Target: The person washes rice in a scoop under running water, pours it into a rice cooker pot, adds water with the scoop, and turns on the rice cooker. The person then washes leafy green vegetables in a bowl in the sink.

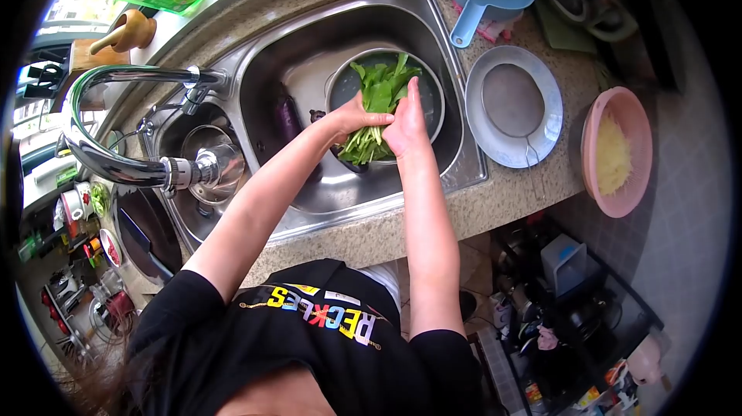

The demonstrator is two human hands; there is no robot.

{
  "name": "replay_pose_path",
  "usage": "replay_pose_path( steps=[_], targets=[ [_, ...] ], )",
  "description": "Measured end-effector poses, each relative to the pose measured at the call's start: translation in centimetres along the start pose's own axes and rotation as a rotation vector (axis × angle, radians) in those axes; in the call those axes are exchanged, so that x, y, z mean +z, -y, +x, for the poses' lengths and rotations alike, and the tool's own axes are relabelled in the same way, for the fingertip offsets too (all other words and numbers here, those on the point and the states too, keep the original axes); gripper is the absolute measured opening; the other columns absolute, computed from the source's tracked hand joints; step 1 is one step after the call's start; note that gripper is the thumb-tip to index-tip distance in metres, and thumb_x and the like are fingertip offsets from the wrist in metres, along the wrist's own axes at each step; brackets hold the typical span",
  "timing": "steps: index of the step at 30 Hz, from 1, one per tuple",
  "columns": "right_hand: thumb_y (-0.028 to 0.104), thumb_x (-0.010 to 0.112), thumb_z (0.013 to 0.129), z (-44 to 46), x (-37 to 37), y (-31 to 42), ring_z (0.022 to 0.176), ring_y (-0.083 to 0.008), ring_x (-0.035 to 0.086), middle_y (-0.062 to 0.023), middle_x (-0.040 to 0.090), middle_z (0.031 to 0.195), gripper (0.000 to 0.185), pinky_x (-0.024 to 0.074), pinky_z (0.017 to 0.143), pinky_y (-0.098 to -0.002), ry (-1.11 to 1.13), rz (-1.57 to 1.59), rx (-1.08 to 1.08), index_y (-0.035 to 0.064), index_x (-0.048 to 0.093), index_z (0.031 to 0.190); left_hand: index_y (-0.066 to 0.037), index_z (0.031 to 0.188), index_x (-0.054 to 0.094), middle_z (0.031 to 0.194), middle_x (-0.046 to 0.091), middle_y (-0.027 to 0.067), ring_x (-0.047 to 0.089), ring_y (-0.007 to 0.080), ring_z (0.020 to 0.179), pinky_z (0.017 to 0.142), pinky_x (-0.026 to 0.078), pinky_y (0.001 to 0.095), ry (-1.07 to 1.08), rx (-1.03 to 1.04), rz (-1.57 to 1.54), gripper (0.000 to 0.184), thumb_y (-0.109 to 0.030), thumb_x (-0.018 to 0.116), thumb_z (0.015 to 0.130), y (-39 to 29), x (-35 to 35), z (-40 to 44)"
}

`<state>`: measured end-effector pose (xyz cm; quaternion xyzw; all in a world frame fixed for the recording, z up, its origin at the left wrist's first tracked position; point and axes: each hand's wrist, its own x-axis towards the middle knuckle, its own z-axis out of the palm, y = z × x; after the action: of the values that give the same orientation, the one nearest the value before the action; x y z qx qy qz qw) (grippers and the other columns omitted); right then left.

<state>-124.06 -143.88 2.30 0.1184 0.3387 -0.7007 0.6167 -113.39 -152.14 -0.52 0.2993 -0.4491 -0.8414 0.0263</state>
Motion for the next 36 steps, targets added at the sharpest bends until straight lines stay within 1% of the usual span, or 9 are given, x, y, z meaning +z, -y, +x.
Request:
replay_pose_path(
  steps=[5, 8, 12, 18, 24, 27, 30, 32, 36],
  targets=[
    [0.042, 0.053, 0.089, -2.8, 0.8, 2.0, 0.117, -0.0246, 0.045, -0.0058, 0.047, 0.13, 0.052, 0.0384, 0.091, -0.0454, 0.083, -0.232, 0.192, 0.0123, 0.042, 0.13, -0.005, 0.124, 0.044, 0.104, 0.059, 0.0088, 0.062, 0.0202, 0.088, 0.073, 0.054, 0.0337, -0.184, -0.047, -0.115, 0.061, 0.007, 0.065, 0.068, 1.3, 0.4, -0.2],
    [0.03, 0.055, 0.09, -3.9, 0.3, 3.5, 0.127, -0.031, 0.034, -0.0062, 0.038, 0.138, 0.046, 0.0288, 0.093, -0.0655, 0.029, -0.293, 0.124, 0.0177, 0.042, 0.133, -0.004, 0.121, 0.047, 0.1, 0.061, 0.0096, 0.064, 0.0226, 0.084, 0.07, 0.055, 0.0361, -0.167, -0.079, -0.253, 0.052, 0.008, 0.061, 0.072, 1.3, 0.2, -0.7],
    [0.021, 0.057, 0.09, -6.0, -0.6, 5.1, 0.123, -0.0298, 0.04, -0.0147, 0.045, 0.13, 0.039, 0.0382, 0.097, -0.0507, -0.111, -0.497, -0.082, 0.0079, 0.049, 0.126, -0.003, 0.119, 0.049, 0.1, 0.062, 0.0127, 0.065, 0.0246, 0.085, 0.074, 0.056, 0.0389, -0.129, -0.109, -0.355, 0.047, 0.004, 0.061, 0.075, 0.4, -0.9, -1.6],
    [0.014, 0.057, 0.087, -5.2, -6.0, 3.3, 0.101, -0.0227, 0.055, -0.0107, 0.058, 0.105, 0.029, 0.0422, 0.094, -0.0333, -0.31, -0.476, -0.227, 0.0011, 0.055, 0.113, 0.001, 0.107, 0.056, 0.092, 0.065, 0.0143, 0.066, 0.0245, 0.078, 0.071, 0.057, 0.0393, -0.11, -0.215, -0.357, 0.032, -0.006, 0.066, 0.077, -3.1, -2.3, -3.5],
    [0.026, 0.066, 0.075, -1.6, -9.0, -3.6, 0.102, -0.036, 0.056, -0.0227, 0.056, 0.112, 0.044, 0.0438, 0.092, -0.0387, -0.245, -2.023, -0.049, -0.0035, 0.057, 0.108, 0.002, 0.103, 0.058, 0.092, 0.065, 0.0148, 0.066, 0.0254, 0.078, 0.074, 0.056, 0.041, -0.17, -0.205, -0.444, 0.028, -0.009, 0.066, 0.078, -5.6, -2.5, -5.0],
    [0.015, 0.066, 0.072, -0.7, -8.2, -6.6, 0.099, -0.0356, 0.058, -0.0211, 0.059, 0.109, 0.03, 0.0477, 0.087, -0.0405, -0.274, -2.32, -0.094, 0.0023, 0.063, 0.099, 0.0, 0.101, 0.06, 0.096, 0.065, 0.0148, 0.065, 0.0265, 0.083, 0.077, 0.055, 0.0424, -0.165, -0.208, -0.473, 0.024, -0.011, 0.064, 0.081, -5.8, -3.1, -5.6],
    [0.006, 0.055, 0.076, 2.4, -10.6, -7.4, 0.085, -0.0364, 0.06, -0.0201, 0.062, 0.091, 0.018, 0.05, 0.077, -0.0405, 0.01, -2.256, -0.098, 0.0003, 0.063, 0.09, -0.001, 0.101, 0.06, 0.095, 0.065, 0.0139, 0.065, 0.0271, 0.084, 0.078, 0.055, 0.0429, -0.128, -0.237, -0.578, 0.021, -0.011, 0.063, 0.082, -6.0, -3.8, -5.8],
    [0.004, 0.054, 0.075, 1.9, -9.5, -5.7, 0.08, -0.0347, 0.062, -0.0185, 0.063, 0.085, 0.02, 0.0506, 0.072, -0.0389, -0.078, -2.203, -0.043, 0.0028, 0.065, 0.091, 0.002, 0.106, 0.057, 0.094, 0.066, 0.0142, 0.066, 0.024, 0.08, 0.074, 0.057, 0.0384, -0.147, -0.224, -0.596, 0.028, -0.005, 0.064, 0.08, -6.7, -3.4, -6.3],
    [0.005, 0.052, 0.078, 2.8, -8.8, -1.0, 0.081, -0.0296, 0.063, -0.0135, 0.065, 0.082, 0.016, 0.0495, 0.071, -0.037, -0.356, -1.591, -0.433, 0.0064, 0.066, 0.085, 0.002, 0.102, 0.059, 0.094, 0.066, 0.0141, 0.066, 0.0241, 0.082, 0.075, 0.056, 0.0387, -0.136, -0.19, -0.661, 0.024, -0.005, 0.064, 0.08, -7.0, -3.7, -6.9]
  ],
)
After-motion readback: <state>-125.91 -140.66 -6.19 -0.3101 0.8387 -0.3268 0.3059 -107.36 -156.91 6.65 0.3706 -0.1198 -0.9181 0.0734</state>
